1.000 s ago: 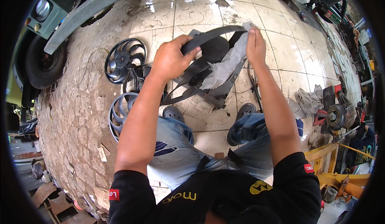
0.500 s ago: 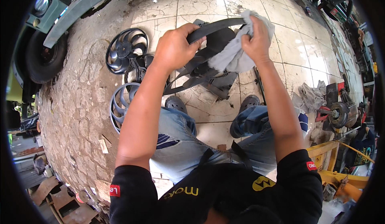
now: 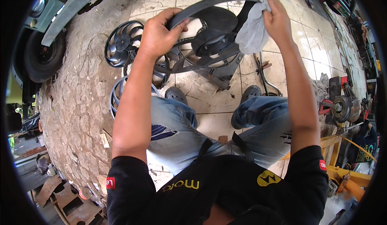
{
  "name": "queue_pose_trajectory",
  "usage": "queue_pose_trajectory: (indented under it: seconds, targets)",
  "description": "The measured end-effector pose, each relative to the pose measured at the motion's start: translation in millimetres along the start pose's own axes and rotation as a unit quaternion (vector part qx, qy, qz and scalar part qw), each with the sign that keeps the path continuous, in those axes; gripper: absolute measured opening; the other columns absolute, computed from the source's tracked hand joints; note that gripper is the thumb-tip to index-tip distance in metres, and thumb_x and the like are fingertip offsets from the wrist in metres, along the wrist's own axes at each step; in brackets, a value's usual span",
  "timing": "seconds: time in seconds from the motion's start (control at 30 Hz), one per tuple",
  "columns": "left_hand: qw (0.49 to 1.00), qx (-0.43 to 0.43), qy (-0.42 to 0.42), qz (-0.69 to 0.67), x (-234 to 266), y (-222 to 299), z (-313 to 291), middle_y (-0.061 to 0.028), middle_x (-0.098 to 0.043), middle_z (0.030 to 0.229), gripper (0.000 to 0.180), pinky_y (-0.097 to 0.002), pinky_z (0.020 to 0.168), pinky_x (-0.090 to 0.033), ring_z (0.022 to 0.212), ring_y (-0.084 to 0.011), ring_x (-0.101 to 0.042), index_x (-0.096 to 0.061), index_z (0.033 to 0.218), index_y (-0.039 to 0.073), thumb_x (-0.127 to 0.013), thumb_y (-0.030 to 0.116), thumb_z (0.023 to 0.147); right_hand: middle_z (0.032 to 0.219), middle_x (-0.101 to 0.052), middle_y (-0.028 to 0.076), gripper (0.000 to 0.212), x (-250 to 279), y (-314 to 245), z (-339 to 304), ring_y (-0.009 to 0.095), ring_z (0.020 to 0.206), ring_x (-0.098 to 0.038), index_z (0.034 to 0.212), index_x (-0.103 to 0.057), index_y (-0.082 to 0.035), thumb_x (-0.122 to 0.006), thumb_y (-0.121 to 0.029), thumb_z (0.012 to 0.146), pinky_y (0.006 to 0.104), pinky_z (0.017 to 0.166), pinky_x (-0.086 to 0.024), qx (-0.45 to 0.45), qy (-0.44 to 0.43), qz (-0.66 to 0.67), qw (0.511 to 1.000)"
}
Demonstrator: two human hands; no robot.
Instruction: The person sits on the floor and wipes a black plastic fan shroud with a cloth. They rotate the shroud to clean different sections, including the inner hub and outer rim, while other fan blades lie nearby.
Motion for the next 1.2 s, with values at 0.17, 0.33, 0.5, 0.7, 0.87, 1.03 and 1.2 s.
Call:
queue_pose_trajectory:
  seconds: [0.17, 0.33, 0.5, 0.7, 0.87, 1.03, 1.2]
  targets:
    - [0.972, 0.124, -0.101, 0.172, -12, -25, 4, -0.0125, -0.073, 0.099, 0.036, -0.0358, 0.088, -0.052, 0.096, -0.0246, -0.068, -0.067, 0.118, 0.004, -0.073, 0.029, 0.092, 0.111, -0.065, 0.008, 0.054, 3, -27, -13, 0.033, 0.103, -0.061, 0.123, -0.066, -0.018, -0.058, 0.002, 0.074, 0.0429, 0.090, -0.050, 0.060, 0.026, -0.029, 0.997]
    - [0.983, -0.011, -0.087, 0.164, -5, -6, 8, -0.0121, -0.070, 0.117, 0.047, -0.0390, 0.098, -0.047, 0.112, -0.0258, -0.064, -0.065, 0.125, 0.008, -0.076, 0.037, 0.090, 0.112, -0.063, 0.005, 0.055, -9, -73, -29, 0.029, 0.103, -0.060, 0.124, -0.065, -0.023, -0.061, 0.001, 0.075, 0.0424, 0.090, -0.047, 0.071, -0.023, -0.066, 0.995]
    - [0.968, 0.104, -0.200, 0.107, -25, -11, -4, -0.0123, -0.069, 0.117, 0.055, -0.0358, 0.098, -0.049, 0.112, -0.0219, -0.064, -0.063, 0.126, 0.003, -0.078, 0.039, 0.087, 0.113, -0.061, 0.003, 0.055, -18, -76, -39, 0.027, 0.106, -0.059, 0.125, -0.064, -0.023, -0.064, 0.001, 0.075, 0.0419, 0.093, -0.045, 0.048, -0.049, -0.068, 0.995]
    - [0.958, 0.123, -0.237, 0.102, -52, -15, -1, -0.0053, -0.066, 0.082, 0.049, -0.0328, 0.074, -0.049, 0.077, -0.0151, -0.056, -0.069, 0.112, 0.003, -0.076, 0.045, 0.088, 0.123, -0.061, 0.008, 0.057, -17, -72, -39, 0.031, 0.113, -0.058, 0.132, -0.059, -0.018, -0.063, 0.001, 0.079, 0.0437, 0.100, -0.044, 0.075, -0.088, -0.029, 0.993]
    - [0.972, 0.108, -0.187, 0.096, -64, -9, 5, -0.0090, -0.068, 0.082, 0.053, -0.0335, 0.074, -0.050, 0.075, -0.0172, -0.058, -0.068, 0.116, 0.003, -0.072, 0.049, 0.091, 0.132, -0.060, 0.015, 0.057, -1, -2, -49, 0.037, 0.121, -0.056, 0.139, -0.052, -0.009, -0.060, 0.002, 0.083, 0.0457, 0.103, -0.044, -0.002, -0.138, -0.042, 0.990]
    - [0.974, 0.085, -0.178, 0.111, -81, -2, 17, -0.0143, -0.070, 0.086, 0.051, -0.0378, 0.076, -0.052, 0.081, -0.0255, -0.067, -0.069, 0.113, 0.004, -0.072, 0.049, 0.090, 0.140, -0.057, 0.017, 0.060, 0, -20, -52, 0.035, 0.132, -0.052, 0.141, -0.051, -0.005, -0.051, 0.006, 0.081, 0.0470, 0.116, -0.037, 0.005, -0.089, -0.048, 0.995]
    - [0.965, 0.124, -0.192, 0.130, -85, 5, 10, -0.0138, -0.067, 0.078, 0.047, -0.0370, 0.067, -0.052, 0.071, -0.0238, -0.066, -0.069, 0.108, 0.002, -0.072, 0.045, 0.091, 0.136, -0.060, 0.015, 0.061, -15, -86, -35, 0.032, 0.130, -0.054, 0.141, -0.052, -0.009, -0.053, 0.000, 0.081, 0.0484, 0.114, -0.039, 0.095, -0.105, -0.038, 0.989]
Point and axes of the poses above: each hand's wrist, its own z-axis towards the middle knuckle, its own x-axis out of the back of the hand, y = z × x, the point moved 7 cm from there along z, towards the middle knuckle
